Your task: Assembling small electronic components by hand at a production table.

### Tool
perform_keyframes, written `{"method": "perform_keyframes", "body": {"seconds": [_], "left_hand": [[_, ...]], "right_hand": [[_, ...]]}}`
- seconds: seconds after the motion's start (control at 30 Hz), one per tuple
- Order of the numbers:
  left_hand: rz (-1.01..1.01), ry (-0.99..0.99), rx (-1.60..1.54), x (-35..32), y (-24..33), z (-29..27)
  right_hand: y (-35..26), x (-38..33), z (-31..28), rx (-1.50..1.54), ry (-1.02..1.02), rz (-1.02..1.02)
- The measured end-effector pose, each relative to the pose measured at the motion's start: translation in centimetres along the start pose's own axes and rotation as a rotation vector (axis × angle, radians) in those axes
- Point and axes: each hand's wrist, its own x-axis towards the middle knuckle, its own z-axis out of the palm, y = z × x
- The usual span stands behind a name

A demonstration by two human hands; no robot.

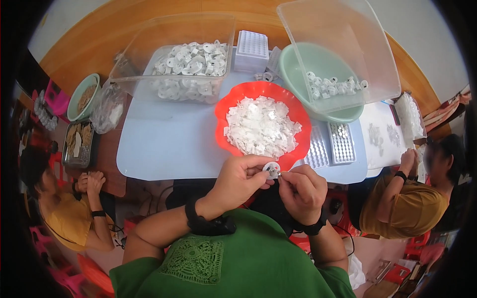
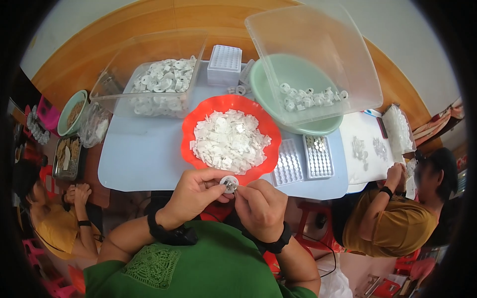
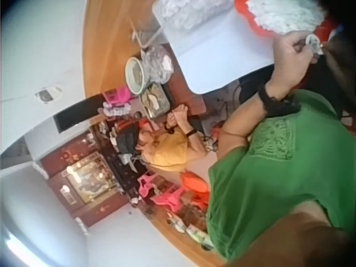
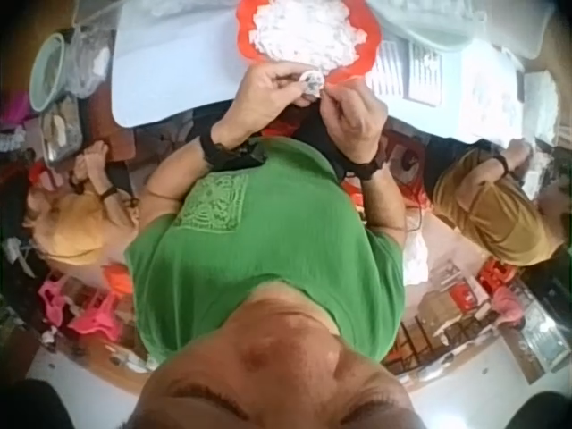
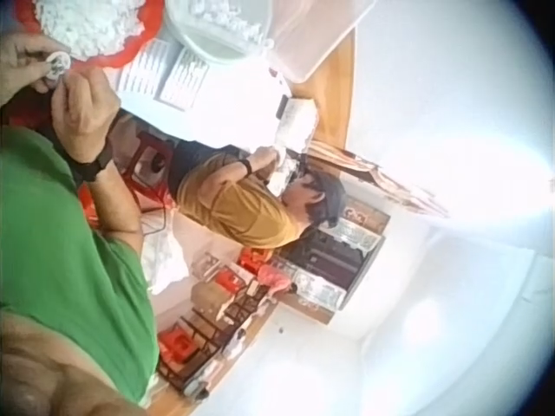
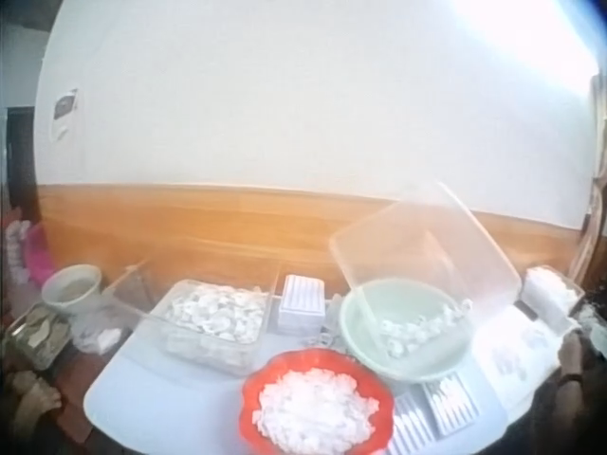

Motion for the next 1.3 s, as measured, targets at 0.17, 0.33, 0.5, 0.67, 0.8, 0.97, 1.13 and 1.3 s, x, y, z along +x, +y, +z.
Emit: {"method": "perform_keyframes", "body": {"seconds": [0.17, 0.33, 0.5, 0.67, 0.8, 0.97, 1.13, 1.3], "left_hand": [[0.038, -0.002, -0.02, -0.4, -0.7, 0.0], [0.101, 0.011, 0.161, -0.5, -0.6, 0.4], [0.132, 0.019, 0.165, -0.6, -1.1, 0.4], [0.151, -0.006, 0.262, -0.5, -1.1, 0.1], [0.167, -0.01, 0.242, -0.7, -1.0, 0.0], [0.136, -0.019, 0.19, -0.6, -1.2, -0.1], [0.172, -0.031, 0.246, -0.4, -1.0, 0.2], [0.225, -0.05, 0.337, -0.8, -0.2, 0.3]], "right_hand": [[-0.1, -0.4, 0.7, -0.079, -0.013, -0.034], [-0.4, -0.8, 0.9, -0.125, -0.003, -0.02], [-0.7, -0.8, 1.1, -0.15, 0.002, -0.012], [-0.1, -0.8, 1.2, -0.104, -0.082, -0.02], [-0.1, -0.5, 0.9, -0.079, -0.121, -0.009], [0.3, 0.3, 0.4, -0.032, -0.251, 0.027], [0.6, 0.8, -0.2, 0.115, -0.233, 0.173], [0.5, 1.7, -1.5, 0.152, -0.329, 0.548]]}}
